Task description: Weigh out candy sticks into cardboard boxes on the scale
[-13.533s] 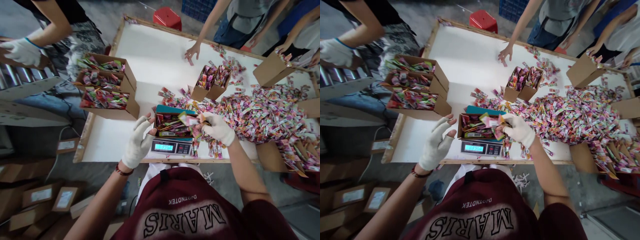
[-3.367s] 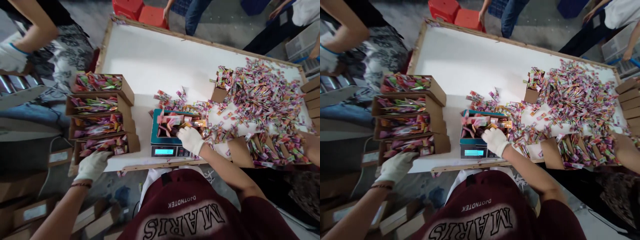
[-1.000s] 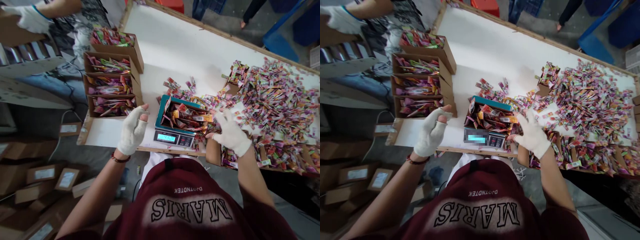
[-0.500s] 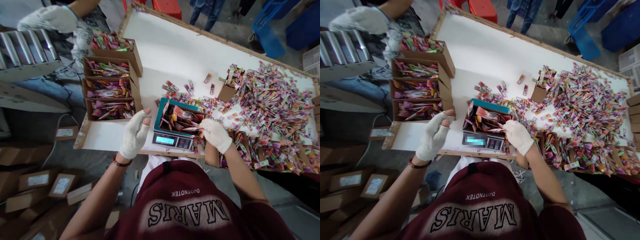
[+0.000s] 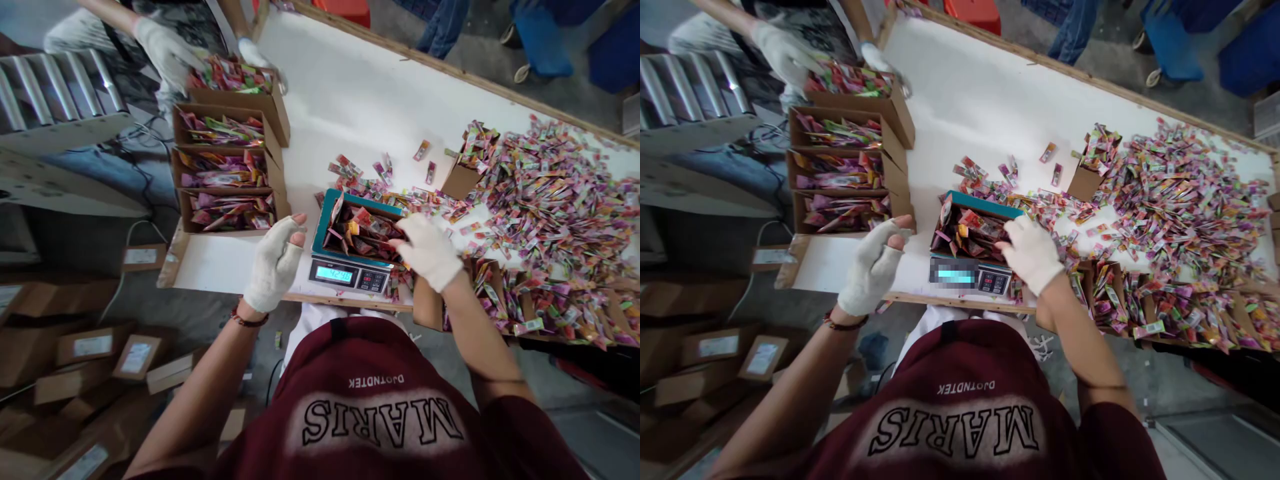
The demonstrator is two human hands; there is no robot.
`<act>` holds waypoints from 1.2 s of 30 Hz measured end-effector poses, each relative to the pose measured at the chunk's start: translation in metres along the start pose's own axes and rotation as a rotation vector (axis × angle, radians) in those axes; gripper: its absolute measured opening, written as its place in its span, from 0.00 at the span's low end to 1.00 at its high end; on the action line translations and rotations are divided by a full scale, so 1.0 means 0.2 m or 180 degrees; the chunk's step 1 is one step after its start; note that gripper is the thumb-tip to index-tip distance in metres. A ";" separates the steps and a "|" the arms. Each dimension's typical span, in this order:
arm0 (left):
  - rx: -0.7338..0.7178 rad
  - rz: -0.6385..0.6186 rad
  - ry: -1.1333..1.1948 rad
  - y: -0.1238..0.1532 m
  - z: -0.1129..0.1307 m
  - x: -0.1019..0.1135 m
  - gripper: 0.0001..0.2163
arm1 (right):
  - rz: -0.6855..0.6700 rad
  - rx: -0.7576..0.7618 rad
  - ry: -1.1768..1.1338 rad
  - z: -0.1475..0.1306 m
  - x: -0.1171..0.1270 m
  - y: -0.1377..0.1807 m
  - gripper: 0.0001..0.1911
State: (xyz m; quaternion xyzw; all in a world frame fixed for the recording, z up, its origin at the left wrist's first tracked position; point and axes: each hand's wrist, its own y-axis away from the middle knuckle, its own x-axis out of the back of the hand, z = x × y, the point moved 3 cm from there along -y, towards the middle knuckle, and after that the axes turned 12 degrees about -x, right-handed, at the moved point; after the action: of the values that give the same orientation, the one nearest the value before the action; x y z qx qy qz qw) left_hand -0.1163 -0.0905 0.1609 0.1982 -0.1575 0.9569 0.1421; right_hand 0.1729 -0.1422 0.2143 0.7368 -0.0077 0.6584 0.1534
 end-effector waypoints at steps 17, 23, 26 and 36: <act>0.0038 0.0087 0.0101 0.05 -0.03 -0.01 0.25 | 0.1290 -0.0367 -0.0133 0.29 0.30 0.14 0.15; -0.0023 0.0035 0.0159 0.04 -0.02 -0.02 0.24 | -0.0320 0.0087 -0.0167 -0.17 -0.12 -0.06 0.16; -0.0021 0.0043 0.0157 0.05 -0.01 -0.01 0.25 | -0.0651 0.0073 0.0063 -0.29 -0.23 -0.14 0.13; 0.0116 0.0089 0.0033 0.08 -0.04 0.01 0.25 | 0.1170 -0.0226 -0.0619 0.23 0.25 0.08 0.15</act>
State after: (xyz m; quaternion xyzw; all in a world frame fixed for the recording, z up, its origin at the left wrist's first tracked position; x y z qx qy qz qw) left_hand -0.1264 -0.1013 0.1518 0.1936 -0.1422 0.9625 0.1259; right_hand 0.2208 -0.1585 0.2623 0.7772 -0.1799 0.6004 0.0551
